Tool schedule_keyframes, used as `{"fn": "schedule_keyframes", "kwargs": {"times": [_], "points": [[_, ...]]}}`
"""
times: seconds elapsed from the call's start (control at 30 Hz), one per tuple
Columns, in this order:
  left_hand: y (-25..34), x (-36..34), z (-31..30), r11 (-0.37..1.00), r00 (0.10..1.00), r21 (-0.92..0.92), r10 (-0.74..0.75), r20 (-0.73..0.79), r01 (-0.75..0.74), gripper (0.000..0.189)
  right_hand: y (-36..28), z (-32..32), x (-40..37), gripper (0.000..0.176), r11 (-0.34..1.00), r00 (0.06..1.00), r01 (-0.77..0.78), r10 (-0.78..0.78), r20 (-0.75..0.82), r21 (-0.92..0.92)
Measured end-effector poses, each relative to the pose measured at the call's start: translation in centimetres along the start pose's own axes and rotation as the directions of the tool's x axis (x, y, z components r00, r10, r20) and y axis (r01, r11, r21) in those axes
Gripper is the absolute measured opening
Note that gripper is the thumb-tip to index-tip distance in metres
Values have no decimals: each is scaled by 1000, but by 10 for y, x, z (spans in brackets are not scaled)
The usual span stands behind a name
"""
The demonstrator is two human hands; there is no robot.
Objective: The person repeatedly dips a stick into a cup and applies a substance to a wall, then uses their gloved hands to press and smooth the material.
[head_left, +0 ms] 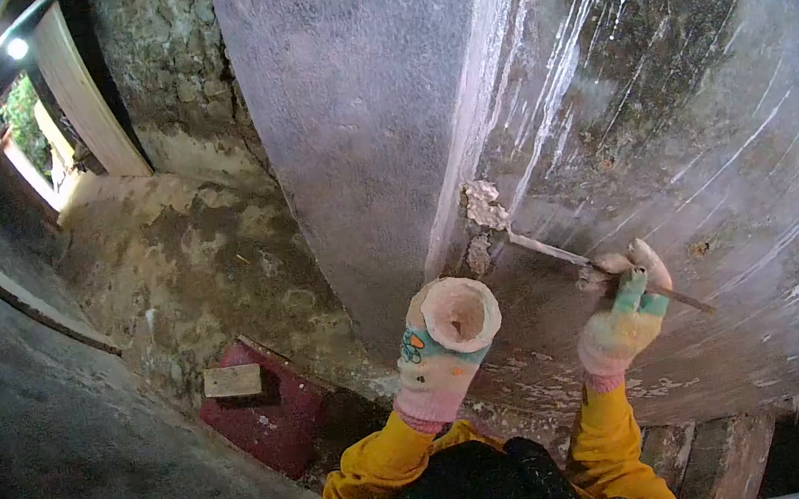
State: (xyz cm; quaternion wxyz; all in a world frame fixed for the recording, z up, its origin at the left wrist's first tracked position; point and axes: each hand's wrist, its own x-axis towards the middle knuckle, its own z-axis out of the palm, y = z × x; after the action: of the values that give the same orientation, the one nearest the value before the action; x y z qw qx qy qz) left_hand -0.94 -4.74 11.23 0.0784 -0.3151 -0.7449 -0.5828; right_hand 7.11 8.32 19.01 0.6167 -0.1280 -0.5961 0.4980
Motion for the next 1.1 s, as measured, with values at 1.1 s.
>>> {"fn": "schedule_keyframes", "kwargs": {"times": [1.1], "points": [[-3, -14, 18, 985, 991, -139, -116, -73, 105, 51, 14, 0, 17, 24, 994, 973, 91, -101, 210, 57]]}}
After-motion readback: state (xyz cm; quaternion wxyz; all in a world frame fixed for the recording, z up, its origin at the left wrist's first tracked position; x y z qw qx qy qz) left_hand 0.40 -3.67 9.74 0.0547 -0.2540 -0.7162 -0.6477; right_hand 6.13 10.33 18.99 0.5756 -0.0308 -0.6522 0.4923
